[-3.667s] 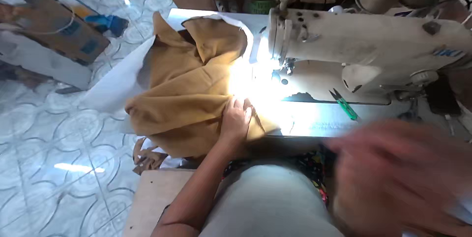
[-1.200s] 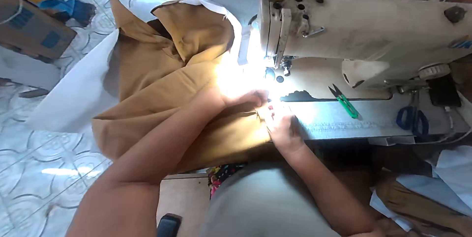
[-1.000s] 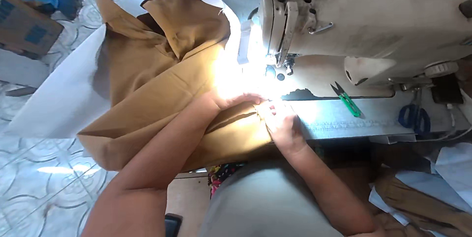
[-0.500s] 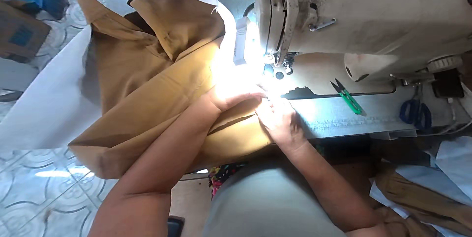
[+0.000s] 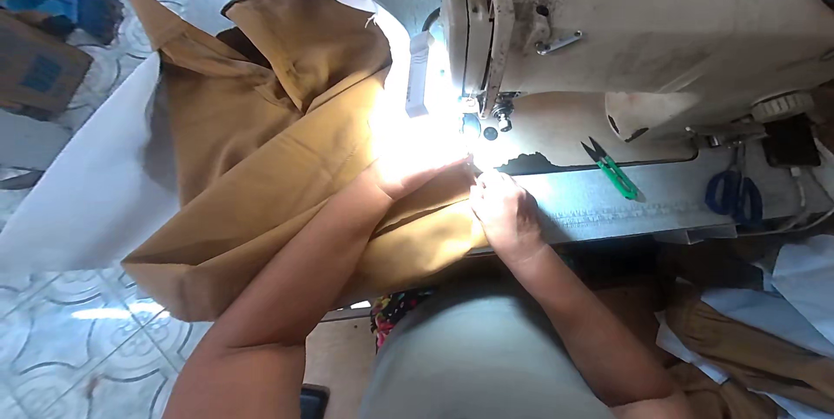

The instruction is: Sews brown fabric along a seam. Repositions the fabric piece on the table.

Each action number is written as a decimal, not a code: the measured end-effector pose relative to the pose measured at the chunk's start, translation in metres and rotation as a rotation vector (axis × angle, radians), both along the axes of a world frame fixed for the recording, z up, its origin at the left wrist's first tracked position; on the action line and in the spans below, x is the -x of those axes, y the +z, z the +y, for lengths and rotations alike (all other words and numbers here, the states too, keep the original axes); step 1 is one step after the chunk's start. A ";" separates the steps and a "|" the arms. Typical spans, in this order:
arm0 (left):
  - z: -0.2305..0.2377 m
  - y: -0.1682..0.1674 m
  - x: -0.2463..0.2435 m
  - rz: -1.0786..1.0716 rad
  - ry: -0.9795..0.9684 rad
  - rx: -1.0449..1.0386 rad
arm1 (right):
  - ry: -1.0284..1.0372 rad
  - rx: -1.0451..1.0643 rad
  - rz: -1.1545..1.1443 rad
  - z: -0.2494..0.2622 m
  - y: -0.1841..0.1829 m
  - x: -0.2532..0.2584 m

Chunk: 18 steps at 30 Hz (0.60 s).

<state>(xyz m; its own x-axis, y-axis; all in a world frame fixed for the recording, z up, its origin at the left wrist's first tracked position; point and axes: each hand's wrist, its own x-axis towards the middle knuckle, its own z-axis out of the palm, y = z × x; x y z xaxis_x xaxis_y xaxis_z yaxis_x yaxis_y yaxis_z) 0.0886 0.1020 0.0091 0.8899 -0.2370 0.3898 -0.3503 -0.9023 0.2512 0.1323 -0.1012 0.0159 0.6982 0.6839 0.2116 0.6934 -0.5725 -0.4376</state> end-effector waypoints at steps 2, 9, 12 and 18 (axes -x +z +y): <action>0.000 0.001 -0.001 -0.048 -0.002 -0.005 | 0.006 0.046 0.082 -0.006 0.005 0.004; 0.008 -0.005 0.002 0.254 0.036 0.269 | 0.082 0.013 -0.041 -0.029 -0.005 0.020; 0.015 -0.002 0.007 0.412 0.019 0.592 | 0.095 0.037 -0.068 -0.030 -0.005 0.023; 0.011 0.012 0.003 0.197 -0.055 0.063 | 0.120 0.031 -0.119 -0.033 -0.007 0.023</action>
